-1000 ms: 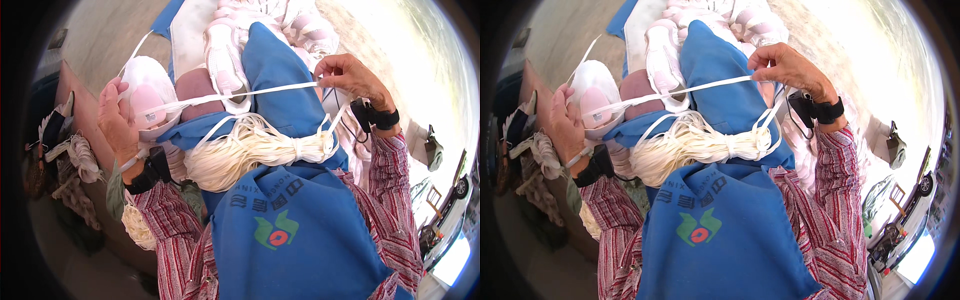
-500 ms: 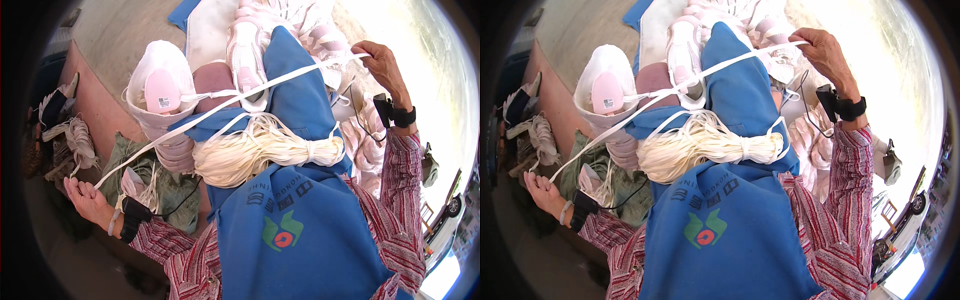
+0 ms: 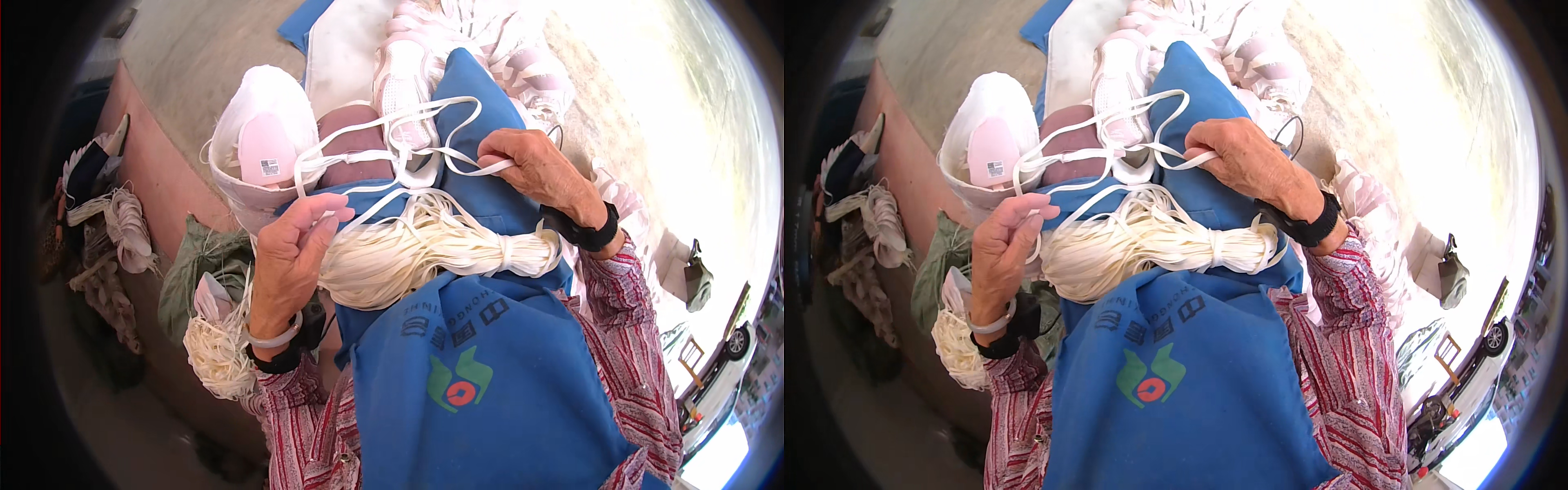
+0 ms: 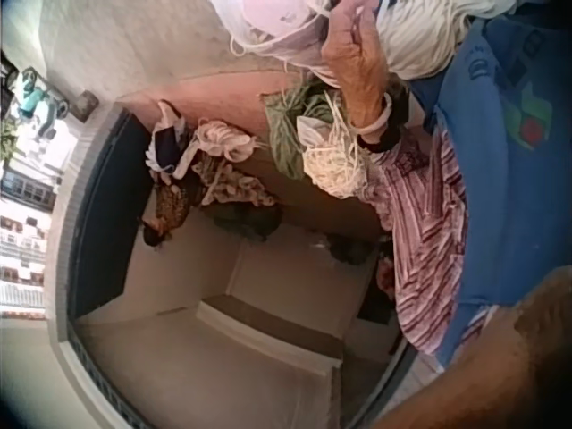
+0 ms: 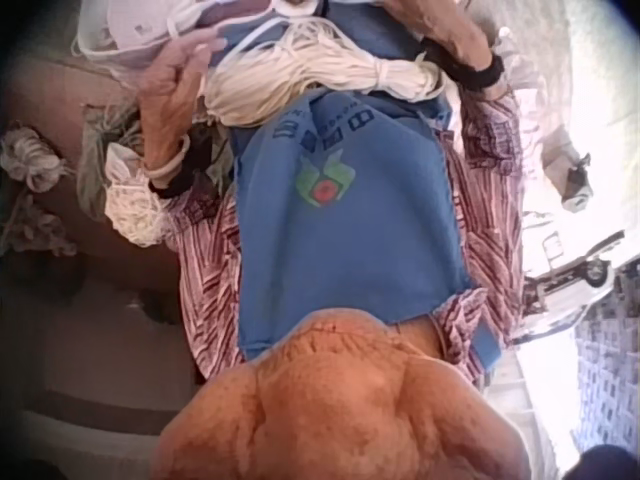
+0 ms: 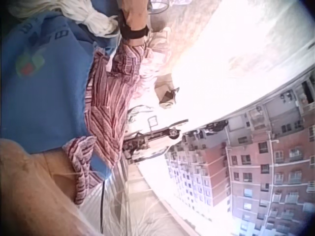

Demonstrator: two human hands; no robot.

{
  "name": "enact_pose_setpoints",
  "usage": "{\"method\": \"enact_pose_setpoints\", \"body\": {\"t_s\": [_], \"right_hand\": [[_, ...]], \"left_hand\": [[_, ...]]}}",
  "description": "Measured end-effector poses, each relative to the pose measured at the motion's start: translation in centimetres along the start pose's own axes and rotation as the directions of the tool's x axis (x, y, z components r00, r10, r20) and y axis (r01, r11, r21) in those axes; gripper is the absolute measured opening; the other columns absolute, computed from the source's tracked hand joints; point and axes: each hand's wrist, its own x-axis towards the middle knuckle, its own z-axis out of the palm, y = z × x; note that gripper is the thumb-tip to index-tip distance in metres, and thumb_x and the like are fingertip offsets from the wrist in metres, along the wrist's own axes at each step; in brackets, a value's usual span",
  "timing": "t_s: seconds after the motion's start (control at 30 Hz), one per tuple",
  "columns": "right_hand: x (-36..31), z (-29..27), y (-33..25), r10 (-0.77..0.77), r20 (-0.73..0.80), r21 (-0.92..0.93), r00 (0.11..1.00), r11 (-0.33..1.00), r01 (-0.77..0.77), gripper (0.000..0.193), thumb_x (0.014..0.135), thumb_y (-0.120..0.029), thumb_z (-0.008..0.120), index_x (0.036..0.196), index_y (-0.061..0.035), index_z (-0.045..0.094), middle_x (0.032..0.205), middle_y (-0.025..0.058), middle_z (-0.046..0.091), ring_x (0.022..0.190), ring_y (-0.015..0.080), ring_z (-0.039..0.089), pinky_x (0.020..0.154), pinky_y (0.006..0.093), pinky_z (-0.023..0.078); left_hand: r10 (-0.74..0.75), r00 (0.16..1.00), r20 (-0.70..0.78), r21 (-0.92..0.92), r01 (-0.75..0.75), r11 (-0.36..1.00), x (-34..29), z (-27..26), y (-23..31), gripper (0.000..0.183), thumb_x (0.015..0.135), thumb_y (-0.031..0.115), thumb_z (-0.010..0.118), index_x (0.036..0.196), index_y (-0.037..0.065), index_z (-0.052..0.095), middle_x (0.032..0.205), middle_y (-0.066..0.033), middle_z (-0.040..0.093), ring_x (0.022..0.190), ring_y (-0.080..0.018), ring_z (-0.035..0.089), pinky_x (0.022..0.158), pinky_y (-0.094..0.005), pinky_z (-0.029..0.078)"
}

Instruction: The person laces a shoe by threading laces through the eyelets and pulling them tight.

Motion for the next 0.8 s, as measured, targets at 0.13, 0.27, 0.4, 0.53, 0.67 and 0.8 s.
{"method": "enact_pose_setpoints", "body": {"t_s": [0.13,0.27,0.4,0.53,0.67,0.8], "right_hand": [[-1.7,-2.5,0.3,0.289,0.209,0.077,0.934,0.947,-0.310,0.011,0.085,-0.006,0.060,0.092,0.0004,0.064,0.072,0.0087,0.059,0.064,0.0169,0.053,0.061,0.0314,0.045],[-2.5,-4.1,1.7,0.475,0.314,0.046,0.822,0.857,-0.513,0.020,0.079,-0.008,0.065,0.097,-0.0012,0.067,0.076,0.0108,0.064,0.065,0.0188,0.059,0.062,0.0326,0.047],[-2.4,-5.5,0.9,0.336,0.061,-0.112,0.940,0.938,-0.328,0.035,0.074,-0.011,0.070,0.109,-0.0046,0.066,0.096,0.0103,0.063,0.080,0.0212,0.061,0.077,0.0321,0.051],[0.1,-4.7,-1.2,0.176,-0.189,0.077,0.966,0.984,-0.164,0.012,0.086,-0.005,0.063,0.096,-0.0034,0.069,0.082,0.0064,0.060,0.071,0.0161,0.058,0.063,0.0278,0.047],[1.4,-1.2,-2.4,-0.068,-0.016,-0.077,0.998,0.995,0.066,0.010,0.083,-0.004,0.067,0.093,-0.0022,0.066,0.081,0.0076,0.058,0.070,0.0219,0.059,0.061,0.0316,0.046],[1.7,0.5,-2.7,-0.071,0.085,-0.092,0.994,0.993,0.078,0.013,0.081,-0.008,0.069,0.093,-0.0039,0.065,0.084,0.0086,0.057,0.072,0.0270,0.060,0.061,0.0367,0.048]], "left_hand": [[-0.259,0.965,-0.035,-0.013,0.259,0.966,-2.3,0.4,-3.1,0.017,0.095,0.004,0.053,0.110,-0.004,0.056,0.092,-0.0104,0.070,0.088,-0.0127,0.064,0.079,-0.0235,0.048],[-0.335,0.936,-0.110,0.018,0.339,0.941,-3.0,0.7,-3.3,0.014,0.093,0.005,0.056,0.105,-0.002,0.058,0.092,-0.0091,0.071,0.083,-0.0107,0.063,0.075,-0.0234,0.048],[-0.304,0.942,-0.142,0.172,0.326,0.930,-3.1,0.4,-3.6,0.010,0.091,0.006,0.059,0.099,0.001,0.061,0.089,-0.0077,0.069,0.078,-0.0145,0.063,0.071,-0.0258,0.048],[0.266,0.935,-0.235,0.648,-0.053,0.760,-1.7,1.2,-1.2,0.009,0.087,0.009,0.064,0.094,0.003,0.063,0.084,-0.0098,0.062,0.074,-0.0255,0.061,0.066,-0.0340,0.047],[0.225,0.953,-0.203,0.586,-0.066,0.808,1.7,3.4,-0.3,0.014,0.086,0.015,0.067,0.093,0.004,0.064,0.081,-0.0112,0.059,0.072,-0.0280,0.060,0.064,-0.0377,0.047],[0.201,0.976,-0.079,0.771,-0.068,0.634,3.6,4.9,-0.8,0.024,0.084,0.028,0.071,0.085,0.005,0.063,0.083,-0.0091,0.061,0.070,-0.0296,0.062,0.061,-0.0384,0.048]]}}
